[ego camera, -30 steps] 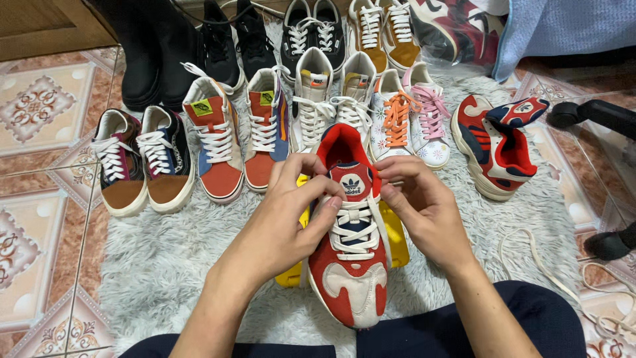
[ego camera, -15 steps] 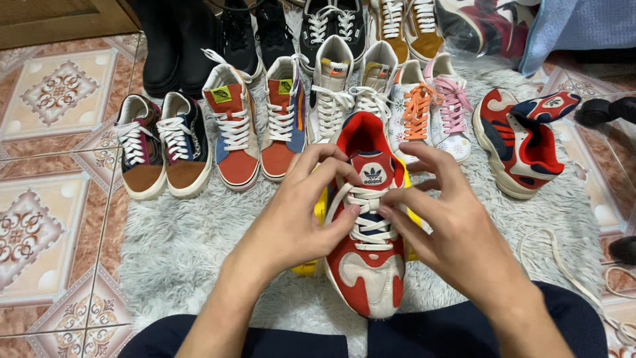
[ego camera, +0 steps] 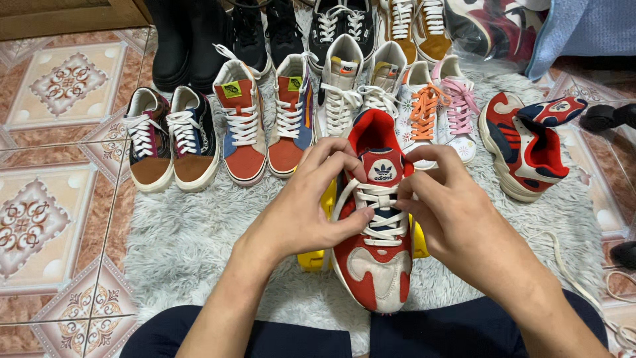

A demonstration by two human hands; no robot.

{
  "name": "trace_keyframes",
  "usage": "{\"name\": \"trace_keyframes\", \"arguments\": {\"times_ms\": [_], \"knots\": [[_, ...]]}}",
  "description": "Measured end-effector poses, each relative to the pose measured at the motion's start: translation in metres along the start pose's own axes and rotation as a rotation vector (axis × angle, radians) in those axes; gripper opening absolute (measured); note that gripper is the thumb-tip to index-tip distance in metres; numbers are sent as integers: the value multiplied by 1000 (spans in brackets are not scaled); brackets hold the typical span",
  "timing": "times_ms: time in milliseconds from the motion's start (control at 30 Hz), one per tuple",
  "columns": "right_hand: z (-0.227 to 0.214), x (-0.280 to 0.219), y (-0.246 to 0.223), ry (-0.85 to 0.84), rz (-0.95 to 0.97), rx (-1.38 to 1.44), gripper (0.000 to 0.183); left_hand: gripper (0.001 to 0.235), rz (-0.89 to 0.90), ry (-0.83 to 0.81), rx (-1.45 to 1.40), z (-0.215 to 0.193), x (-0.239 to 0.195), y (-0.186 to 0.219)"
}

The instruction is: The person laces a red and white sneaker placed on a yellow shoe box. They thread white laces through the eyelets, adjust the tension, and tie a knot at the top.

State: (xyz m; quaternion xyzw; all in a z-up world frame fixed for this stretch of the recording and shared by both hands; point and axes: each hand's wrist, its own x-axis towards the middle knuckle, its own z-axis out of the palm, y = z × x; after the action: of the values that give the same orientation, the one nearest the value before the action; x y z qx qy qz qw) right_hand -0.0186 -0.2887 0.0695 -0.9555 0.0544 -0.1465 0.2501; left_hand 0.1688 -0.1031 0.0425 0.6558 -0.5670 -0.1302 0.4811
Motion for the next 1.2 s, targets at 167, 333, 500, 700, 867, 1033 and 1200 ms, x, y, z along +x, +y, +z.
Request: {"name": "trace_keyframes", "arguments": {"times_ms": [167, 333, 500, 700, 867, 1033, 1200], "knots": [[1, -2, 6, 11, -4, 4, 6, 38, 33, -57, -20, -7, 0, -11], [3, -4, 10, 38, 4, -7, 6, 31, 24, -99, -66, -12, 2, -17], [4, -5, 9, 79, -47, -10, 9, 34, 45, -47, -45, -10, 5, -18], [-6, -9, -8, 133, -102, 37, 15, 44, 38, -115, -36, -17, 1, -11], [-2, -20, 0, 76, -85, 33, 15, 33, 74, -178, 221, -12, -2, 20], [-2, -22, 5, -10, -95, 8, 27, 53, 80, -180, 346, -3, -3, 33], [-3, -14, 13, -102, -103, 49, 51, 70, -6, -207, 376, 0, -2, 32]]}}
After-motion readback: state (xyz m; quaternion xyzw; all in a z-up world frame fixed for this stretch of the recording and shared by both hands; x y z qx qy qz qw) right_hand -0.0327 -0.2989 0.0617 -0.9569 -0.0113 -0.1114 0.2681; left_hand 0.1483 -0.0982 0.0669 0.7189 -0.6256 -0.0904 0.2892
